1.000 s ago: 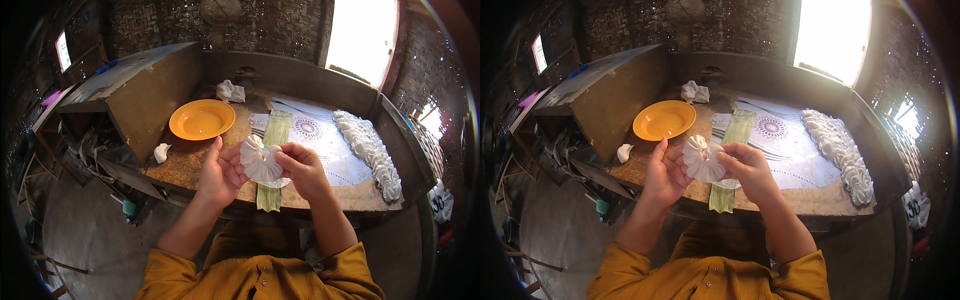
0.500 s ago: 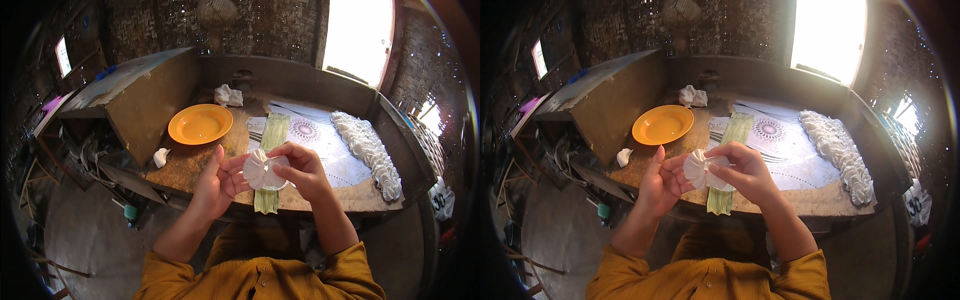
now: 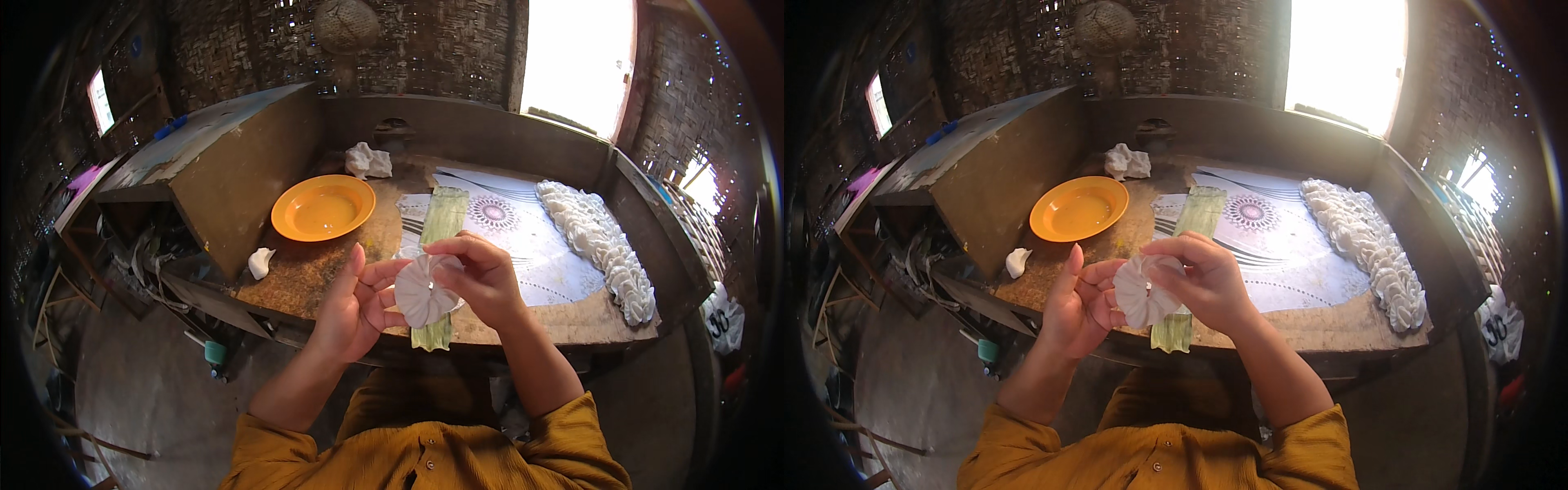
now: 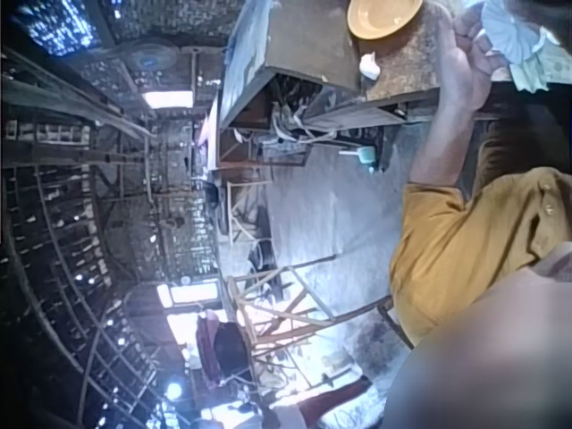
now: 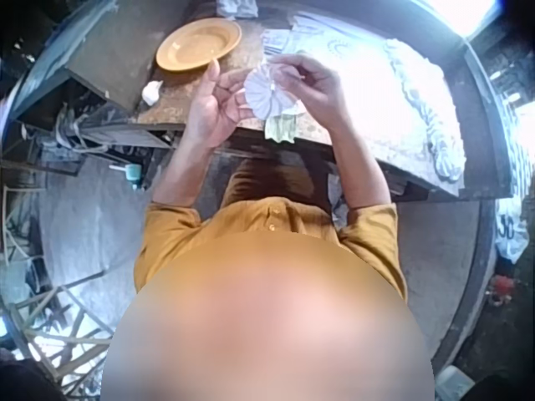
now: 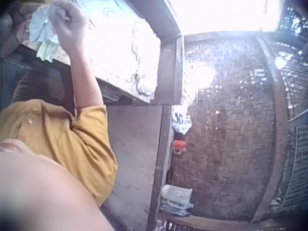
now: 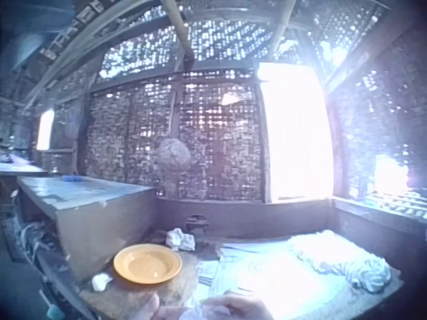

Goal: The person repeatedly takes small portions of white dough from a plastic bag, rolls them into balls, and shapes them into decorative pleated dumplings. The finished dumplings are placed in a row on a patterned mat on the table.

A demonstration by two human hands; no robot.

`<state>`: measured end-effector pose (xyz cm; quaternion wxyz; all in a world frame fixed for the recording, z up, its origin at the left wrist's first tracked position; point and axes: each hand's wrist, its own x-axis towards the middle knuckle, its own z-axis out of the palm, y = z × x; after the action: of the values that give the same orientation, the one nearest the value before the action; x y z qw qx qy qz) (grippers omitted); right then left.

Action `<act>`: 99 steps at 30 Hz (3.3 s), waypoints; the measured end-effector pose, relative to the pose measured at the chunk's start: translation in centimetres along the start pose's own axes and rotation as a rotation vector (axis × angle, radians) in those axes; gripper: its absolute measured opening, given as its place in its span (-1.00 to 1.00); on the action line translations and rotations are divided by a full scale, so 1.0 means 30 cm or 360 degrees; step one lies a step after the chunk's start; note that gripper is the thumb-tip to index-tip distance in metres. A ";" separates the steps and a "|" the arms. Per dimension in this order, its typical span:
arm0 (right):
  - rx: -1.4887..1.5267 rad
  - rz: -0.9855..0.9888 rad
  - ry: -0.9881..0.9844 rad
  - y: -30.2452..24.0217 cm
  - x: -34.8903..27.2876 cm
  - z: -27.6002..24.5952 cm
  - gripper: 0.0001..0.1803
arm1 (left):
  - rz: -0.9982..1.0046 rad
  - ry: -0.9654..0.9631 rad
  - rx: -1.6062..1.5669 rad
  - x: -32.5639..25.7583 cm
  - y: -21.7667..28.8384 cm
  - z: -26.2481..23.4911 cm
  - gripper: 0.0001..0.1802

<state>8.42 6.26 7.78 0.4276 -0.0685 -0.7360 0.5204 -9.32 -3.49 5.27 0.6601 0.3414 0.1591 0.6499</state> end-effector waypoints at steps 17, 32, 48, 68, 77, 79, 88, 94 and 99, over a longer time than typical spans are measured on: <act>-0.0282 0.0002 0.0185 -0.027 0.023 -0.006 -0.56 | 0.0636 0.0490 0.1075 0.022 -0.051 0.059 -0.45; 0.0385 0.0410 0.0583 0.041 0.068 -0.097 -0.51 | 0.0455 0.0313 0.0659 0.080 -0.080 -0.006 -0.27; -0.0150 0.1087 0.1165 0.333 0.044 -0.648 -0.40 | 0.0374 0.0434 0.0566 -0.015 -0.011 -0.073 -0.16; -0.1697 0.0064 -0.0091 0.264 0.090 -0.208 -0.74 | 0.0305 0.0808 0.1613 0.093 0.097 -0.197 -0.64; -0.1743 -0.0129 -0.0560 0.282 0.118 0.070 -0.69 | -0.0070 0.0617 0.2875 0.356 0.032 -0.325 -0.72; -0.1439 0.0031 -0.0366 0.214 0.077 0.039 -0.69 | -0.0080 0.0625 0.2845 0.349 0.020 -0.308 -0.73; -0.1288 -0.0534 0.0437 0.115 -0.016 0.092 -0.70 | 0.0206 -0.0286 -0.0655 0.194 -0.153 -0.040 -0.25; -0.1780 -0.0947 0.0253 0.044 -0.032 0.116 -0.65 | 0.0426 0.0048 -0.0179 0.130 -0.107 0.018 -0.40; -0.0987 -0.0734 0.0265 0.034 0.022 0.195 -0.33 | 0.0479 -0.0078 0.0276 0.094 -0.166 0.081 -0.10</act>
<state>3.56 2.95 6.76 0.5504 -0.0692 -0.8172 0.1563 -3.70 -0.97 4.41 0.5272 0.4327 0.1454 0.7167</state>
